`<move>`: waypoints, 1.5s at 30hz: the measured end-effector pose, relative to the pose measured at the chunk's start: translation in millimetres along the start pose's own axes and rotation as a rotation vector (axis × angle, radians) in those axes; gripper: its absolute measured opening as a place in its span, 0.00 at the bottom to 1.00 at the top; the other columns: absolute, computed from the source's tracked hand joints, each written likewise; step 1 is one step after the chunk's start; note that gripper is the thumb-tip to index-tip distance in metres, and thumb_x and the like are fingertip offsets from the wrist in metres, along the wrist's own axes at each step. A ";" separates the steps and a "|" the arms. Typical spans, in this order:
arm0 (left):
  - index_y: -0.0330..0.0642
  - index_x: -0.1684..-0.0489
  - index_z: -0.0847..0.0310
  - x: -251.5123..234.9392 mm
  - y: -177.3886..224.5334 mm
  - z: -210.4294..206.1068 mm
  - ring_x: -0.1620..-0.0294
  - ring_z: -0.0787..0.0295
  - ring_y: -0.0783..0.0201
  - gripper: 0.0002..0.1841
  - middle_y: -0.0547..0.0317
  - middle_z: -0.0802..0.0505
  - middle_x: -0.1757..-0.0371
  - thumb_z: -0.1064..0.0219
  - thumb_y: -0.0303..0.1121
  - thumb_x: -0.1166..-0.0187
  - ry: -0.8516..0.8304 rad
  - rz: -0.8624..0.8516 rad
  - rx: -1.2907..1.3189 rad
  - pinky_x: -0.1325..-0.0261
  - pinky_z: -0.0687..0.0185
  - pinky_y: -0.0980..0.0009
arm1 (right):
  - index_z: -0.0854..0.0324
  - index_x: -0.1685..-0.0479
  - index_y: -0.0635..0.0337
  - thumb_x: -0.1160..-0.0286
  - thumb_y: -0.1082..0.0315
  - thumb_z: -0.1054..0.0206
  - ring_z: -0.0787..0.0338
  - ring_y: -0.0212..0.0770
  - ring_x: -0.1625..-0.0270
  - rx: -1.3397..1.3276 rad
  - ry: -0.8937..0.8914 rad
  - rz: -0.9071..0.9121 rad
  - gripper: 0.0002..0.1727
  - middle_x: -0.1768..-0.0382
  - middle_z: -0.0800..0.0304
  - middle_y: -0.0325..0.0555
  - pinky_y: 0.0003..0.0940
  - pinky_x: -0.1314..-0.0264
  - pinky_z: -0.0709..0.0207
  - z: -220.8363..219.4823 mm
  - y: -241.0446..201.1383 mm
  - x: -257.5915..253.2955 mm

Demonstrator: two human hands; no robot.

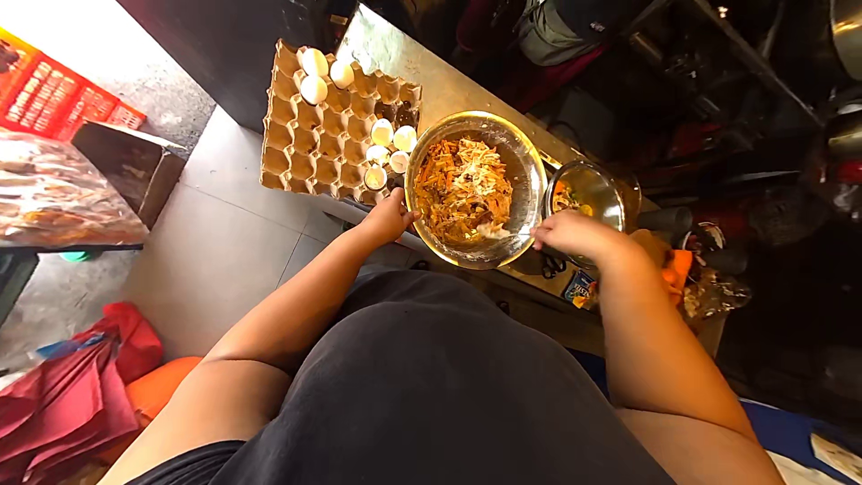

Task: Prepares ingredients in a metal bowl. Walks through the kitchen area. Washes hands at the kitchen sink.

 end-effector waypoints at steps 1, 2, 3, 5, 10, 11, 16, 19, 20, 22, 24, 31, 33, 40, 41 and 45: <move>0.34 0.24 0.41 -1.4 -0.9 -0.3 0.59 0.06 0.52 0.23 0.43 0.08 0.57 0.41 0.38 0.09 0.000 -0.003 0.003 0.55 0.10 0.52 | 0.07 0.54 0.64 0.06 0.52 0.46 0.13 0.67 0.35 0.096 -0.031 -0.015 0.26 0.45 0.08 0.65 0.75 0.31 0.28 -11.6 -6.4 -6.5; 0.34 0.24 0.41 -2.3 -1.3 -0.7 0.59 0.06 0.52 0.24 0.43 0.08 0.57 0.41 0.38 0.09 0.002 -0.004 0.005 0.55 0.10 0.53 | 0.07 0.53 0.63 0.08 0.50 0.44 0.12 0.68 0.34 0.146 -0.027 -0.023 0.26 0.44 0.08 0.65 0.77 0.33 0.27 -26.6 -11.4 -15.6; 0.35 0.24 0.41 -2.3 -0.4 -0.6 0.60 0.06 0.52 0.24 0.44 0.08 0.57 0.41 0.38 0.09 0.004 -0.001 0.007 0.55 0.10 0.53 | 0.07 0.53 0.63 0.10 0.49 0.42 0.11 0.68 0.36 0.153 -0.013 -0.030 0.26 0.45 0.08 0.65 0.77 0.36 0.25 -41.0 -18.7 -22.5; 0.34 0.24 0.41 -0.3 0.6 -0.2 0.59 0.07 0.52 0.24 0.44 0.09 0.58 0.40 0.38 0.10 0.008 0.009 0.014 0.54 0.10 0.53 | 0.09 0.50 0.64 0.09 0.49 0.44 0.11 0.67 0.35 0.114 -0.013 -0.023 0.26 0.44 0.09 0.65 0.74 0.36 0.24 -62.6 -44.2 -26.7; 0.33 0.24 0.42 -2.7 -0.8 -0.7 0.61 0.06 0.51 0.24 0.43 0.09 0.58 0.41 0.39 0.09 0.001 0.006 -0.018 0.56 0.10 0.53 | 0.15 0.42 0.71 0.04 0.52 0.54 0.13 0.65 0.31 -0.054 0.060 0.011 0.29 0.38 0.12 0.67 0.67 0.31 0.23 -86.7 -110.2 -29.2; 0.33 0.24 0.42 -2.7 0.1 0.1 0.60 0.06 0.50 0.24 0.42 0.09 0.57 0.41 0.38 0.09 -0.005 -0.001 -0.020 0.55 0.10 0.52 | 0.16 0.41 0.71 0.03 0.54 0.55 0.13 0.65 0.31 -0.093 0.093 -0.001 0.28 0.37 0.12 0.67 0.67 0.32 0.22 -83.9 -121.8 -30.5; 0.33 0.26 0.40 -1.5 0.3 2.3 0.61 0.06 0.53 0.23 0.44 0.08 0.57 0.40 0.39 0.10 -0.005 -0.016 -0.065 0.56 0.10 0.55 | 0.16 0.39 0.70 0.03 0.55 0.56 0.13 0.64 0.30 -0.219 0.256 -0.018 0.28 0.36 0.12 0.66 0.65 0.31 0.21 -68.2 -132.2 -50.6; 0.32 0.28 0.39 -3.7 1.7 3.5 0.62 0.07 0.53 0.22 0.43 0.08 0.58 0.40 0.39 0.09 -0.007 -0.025 -0.072 0.57 0.10 0.55 | 0.16 0.40 0.72 0.03 0.51 0.56 0.13 0.66 0.31 -0.405 0.283 0.006 0.31 0.40 0.11 0.70 0.68 0.28 0.25 -56.9 -106.7 -45.4; 0.32 0.28 0.39 -3.3 1.3 3.4 0.61 0.07 0.53 0.22 0.43 0.09 0.57 0.40 0.38 0.09 -0.009 -0.023 -0.067 0.56 0.11 0.55 | 0.17 0.39 0.73 0.02 0.51 0.56 0.13 0.67 0.34 -0.484 0.268 0.011 0.31 0.41 0.12 0.72 0.68 0.28 0.26 -52.1 -94.6 -43.3; 0.32 0.27 0.40 -2.9 -0.8 2.7 0.60 0.06 0.53 0.23 0.43 0.08 0.57 0.40 0.38 0.10 -0.014 -0.020 -0.057 0.56 0.11 0.55 | 0.18 0.38 0.72 0.02 0.50 0.58 0.13 0.59 0.53 -0.640 0.254 -0.022 0.32 0.53 0.13 0.66 0.59 0.45 0.20 -45.9 -63.0 -43.9; 0.32 0.27 0.40 -4.2 -1.0 1.7 0.59 0.06 0.52 0.23 0.43 0.08 0.57 0.40 0.39 0.10 -0.024 -0.022 -0.045 0.54 0.10 0.54 | 0.20 0.42 0.63 0.02 0.47 0.58 0.32 0.36 0.78 -0.813 0.237 -0.094 0.29 0.73 0.28 0.41 0.34 0.73 0.32 -38.8 -28.7 -43.7; 0.31 0.26 0.40 -4.7 -2.2 2.1 0.61 0.06 0.51 0.23 0.42 0.08 0.58 0.40 0.37 0.10 -0.025 -0.024 -0.032 0.55 0.10 0.52 | 0.16 0.52 0.56 0.02 0.52 0.55 0.41 0.26 0.84 -0.814 0.215 -0.016 0.24 0.82 0.36 0.30 0.23 0.81 0.45 2.3 -0.3 -17.4; 0.32 0.26 0.40 -4.1 -1.4 2.5 0.60 0.06 0.51 0.23 0.42 0.08 0.58 0.39 0.37 0.10 -0.019 -0.024 -0.022 0.55 0.10 0.52 | 0.11 0.45 0.61 0.04 0.58 0.50 0.20 0.45 0.62 -0.473 0.355 0.040 0.21 0.64 0.16 0.51 0.48 0.55 0.26 20.8 -15.8 -11.5; 0.34 0.28 0.38 -3.4 -1.9 2.1 0.62 0.06 0.53 0.22 0.44 0.08 0.59 0.39 0.38 0.10 -0.002 -0.018 -0.039 0.57 0.10 0.55 | 0.12 0.36 0.58 0.08 0.62 0.44 0.13 0.70 0.33 0.151 0.548 -0.006 0.18 0.34 0.13 0.65 0.73 0.38 0.21 49.8 -94.7 -38.7; 0.33 0.28 0.38 -3.2 -1.4 2.7 0.62 0.06 0.53 0.23 0.44 0.08 0.59 0.39 0.38 0.10 -0.003 -0.014 -0.041 0.57 0.10 0.54 | 0.11 0.36 0.56 0.09 0.62 0.44 0.12 0.69 0.34 0.190 0.567 0.067 0.18 0.34 0.13 0.65 0.72 0.38 0.21 48.3 -103.5 -49.8; 0.33 0.28 0.38 -4.1 -1.0 1.4 0.61 0.06 0.53 0.22 0.44 0.08 0.59 0.39 0.38 0.10 -0.001 -0.014 -0.044 0.55 0.10 0.54 | 0.08 0.42 0.53 0.11 0.63 0.41 0.09 0.65 0.40 0.355 0.533 0.452 0.15 0.45 0.08 0.60 0.66 0.39 0.18 20.9 -122.9 -71.9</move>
Point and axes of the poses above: each hand's wrist, its own x-axis away from the middle knuckle, its own z-axis out of the back of the hand, y = z × x, the point moved 3 cm from there along -x, towards the middle knuckle
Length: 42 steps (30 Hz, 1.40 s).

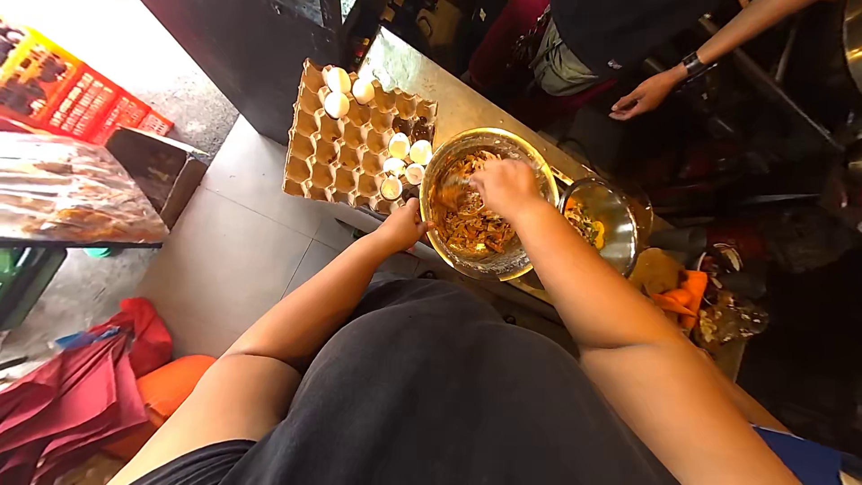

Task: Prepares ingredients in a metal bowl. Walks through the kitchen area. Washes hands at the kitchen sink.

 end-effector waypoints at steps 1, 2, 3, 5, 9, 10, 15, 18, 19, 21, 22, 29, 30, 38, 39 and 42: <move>0.34 0.28 0.38 0.3 -0.2 0.7 0.62 0.07 0.53 0.22 0.44 0.09 0.59 0.39 0.38 0.10 0.002 -0.004 0.003 0.56 0.10 0.54 | 0.07 0.45 0.53 0.12 0.65 0.40 0.09 0.63 0.42 0.021 -0.013 0.098 0.14 0.48 0.08 0.58 0.64 0.41 0.17 -6.4 -3.4 4.8; 0.34 0.27 0.38 0.6 -1.2 1.4 0.64 0.07 0.54 0.22 0.45 0.09 0.60 0.39 0.38 0.10 0.003 -0.007 0.005 0.57 0.10 0.55 | 0.08 0.46 0.53 0.13 0.66 0.40 0.08 0.61 0.43 0.048 -0.042 0.178 0.13 0.49 0.08 0.56 0.61 0.40 0.17 -9.2 -4.4 12.3; 0.34 0.26 0.39 1.0 -1.8 1.9 0.64 0.07 0.54 0.23 0.44 0.08 0.59 0.39 0.38 0.10 -0.001 -0.009 0.012 0.58 0.10 0.55 | 0.07 0.45 0.52 0.13 0.66 0.39 0.08 0.59 0.42 0.073 -0.081 0.236 0.13 0.50 0.07 0.54 0.59 0.39 0.17 -8.8 -1.7 21.2; 0.34 0.26 0.39 1.0 -2.5 2.2 0.63 0.07 0.53 0.23 0.44 0.08 0.59 0.39 0.38 0.10 -0.009 -0.012 0.027 0.57 0.10 0.55 | 0.06 0.49 0.51 0.16 0.67 0.35 0.09 0.57 0.42 0.113 -0.114 0.304 0.11 0.51 0.07 0.51 0.58 0.38 0.17 -1.9 14.6 38.8; 0.34 0.25 0.40 1.3 -1.1 -0.2 0.62 0.06 0.54 0.23 0.45 0.08 0.59 0.39 0.38 0.10 -0.014 -0.002 0.051 0.57 0.09 0.55 | 0.04 0.51 0.49 0.17 0.68 0.32 0.08 0.59 0.42 0.147 -0.078 0.216 0.10 0.52 0.06 0.52 0.63 0.40 0.18 34.7 47.8 68.3; 0.34 0.25 0.39 1.4 -0.8 0.3 0.62 0.06 0.54 0.23 0.44 0.08 0.59 0.39 0.38 0.10 -0.010 -0.004 0.052 0.56 0.09 0.55 | 0.05 0.50 0.50 0.16 0.67 0.33 0.08 0.61 0.44 0.138 -0.037 0.176 0.10 0.52 0.06 0.53 0.65 0.43 0.17 50.0 51.6 72.7; 0.32 0.25 0.40 3.0 -1.6 -1.0 0.61 0.06 0.54 0.23 0.44 0.08 0.59 0.40 0.37 0.10 -0.004 -0.033 0.058 0.56 0.09 0.55 | 0.11 0.41 0.60 0.07 0.59 0.44 0.11 0.74 0.40 0.179 -0.057 -0.225 0.18 0.44 0.11 0.69 0.76 0.46 0.22 82.1 60.4 47.7; 0.33 0.26 0.40 1.0 -0.5 -2.6 0.61 0.06 0.53 0.23 0.44 0.08 0.58 0.40 0.38 0.10 0.008 -0.017 0.046 0.56 0.09 0.54 | 0.13 0.38 0.62 0.09 0.63 0.43 0.12 0.74 0.36 0.169 -0.154 -0.367 0.17 0.39 0.11 0.70 0.78 0.44 0.23 48.9 67.3 8.4; 0.34 0.26 0.40 0.9 -1.0 -2.7 0.62 0.06 0.53 0.23 0.44 0.08 0.59 0.40 0.38 0.10 0.014 -0.013 0.044 0.57 0.10 0.55 | 0.12 0.39 0.62 0.11 0.65 0.41 0.12 0.74 0.36 0.163 -0.170 -0.349 0.16 0.40 0.11 0.70 0.78 0.43 0.23 34.1 68.6 -4.6; 0.34 0.26 0.40 1.7 -2.4 -3.7 0.62 0.06 0.53 0.23 0.44 0.08 0.59 0.40 0.38 0.10 0.022 -0.011 0.047 0.58 0.10 0.54 | 0.11 0.39 0.57 0.13 0.66 0.41 0.11 0.72 0.37 0.167 -0.205 -0.250 0.15 0.41 0.09 0.66 0.78 0.42 0.22 8.9 67.5 -23.4; 0.34 0.26 0.40 1.8 -2.4 -4.3 0.61 0.06 0.53 0.23 0.44 0.08 0.59 0.40 0.38 0.10 0.030 -0.013 0.051 0.58 0.10 0.54 | 0.11 0.38 0.54 0.12 0.64 0.42 0.11 0.70 0.36 0.169 -0.216 -0.198 0.15 0.41 0.08 0.64 0.76 0.41 0.22 4.5 67.8 -29.0; 0.32 0.27 0.40 3.9 -0.7 -4.2 0.59 0.06 0.51 0.23 0.42 0.10 0.57 0.40 0.37 0.10 0.042 -0.001 0.085 0.56 0.09 0.53 | 0.10 0.37 0.47 0.07 0.56 0.46 0.08 0.64 0.39 0.140 -0.231 0.051 0.18 0.45 0.05 0.57 0.71 0.37 0.22 23.4 68.4 1.9; 0.32 0.28 0.40 4.4 -1.5 -4.6 0.59 0.06 0.51 0.23 0.43 0.10 0.56 0.40 0.38 0.10 0.044 -0.001 0.091 0.56 0.09 0.53 | 0.10 0.39 0.47 0.07 0.58 0.45 0.07 0.63 0.41 0.148 -0.214 0.086 0.17 0.47 0.05 0.56 0.70 0.39 0.21 27.0 66.3 12.5; 0.31 0.26 0.41 4.5 -1.3 -4.6 0.60 0.07 0.49 0.24 0.41 0.12 0.57 0.40 0.38 0.10 0.039 0.019 0.092 0.55 0.09 0.51 | 0.07 0.47 0.55 0.10 0.61 0.41 0.07 0.67 0.48 0.208 -0.042 0.121 0.15 0.54 0.06 0.60 0.71 0.51 0.18 69.4 68.5 51.9; 0.30 0.26 0.41 5.1 -0.5 -4.8 0.60 0.07 0.49 0.24 0.41 0.12 0.58 0.40 0.38 0.09 0.036 0.018 0.091 0.55 0.09 0.51 | 0.09 0.45 0.57 0.08 0.60 0.43 0.08 0.70 0.46 0.220 -0.051 0.065 0.16 0.52 0.07 0.63 0.73 0.50 0.20 68.5 68.1 41.3; 0.30 0.24 0.42 7.8 1.9 -4.9 0.58 0.07 0.48 0.25 0.40 0.11 0.57 0.41 0.38 0.09 0.035 0.025 0.084 0.54 0.09 0.49 | 0.12 0.39 0.57 0.07 0.59 0.46 0.11 0.73 0.39 0.206 -0.114 -0.071 0.18 0.44 0.09 0.67 0.76 0.45 0.22 42.5 61.3 -3.9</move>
Point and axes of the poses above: each hand's wrist, its own x-axis away from the middle knuckle, its own z-axis out of the back of the hand, y = z × x, the point moved 3 cm from there along -x, towards the middle knuckle
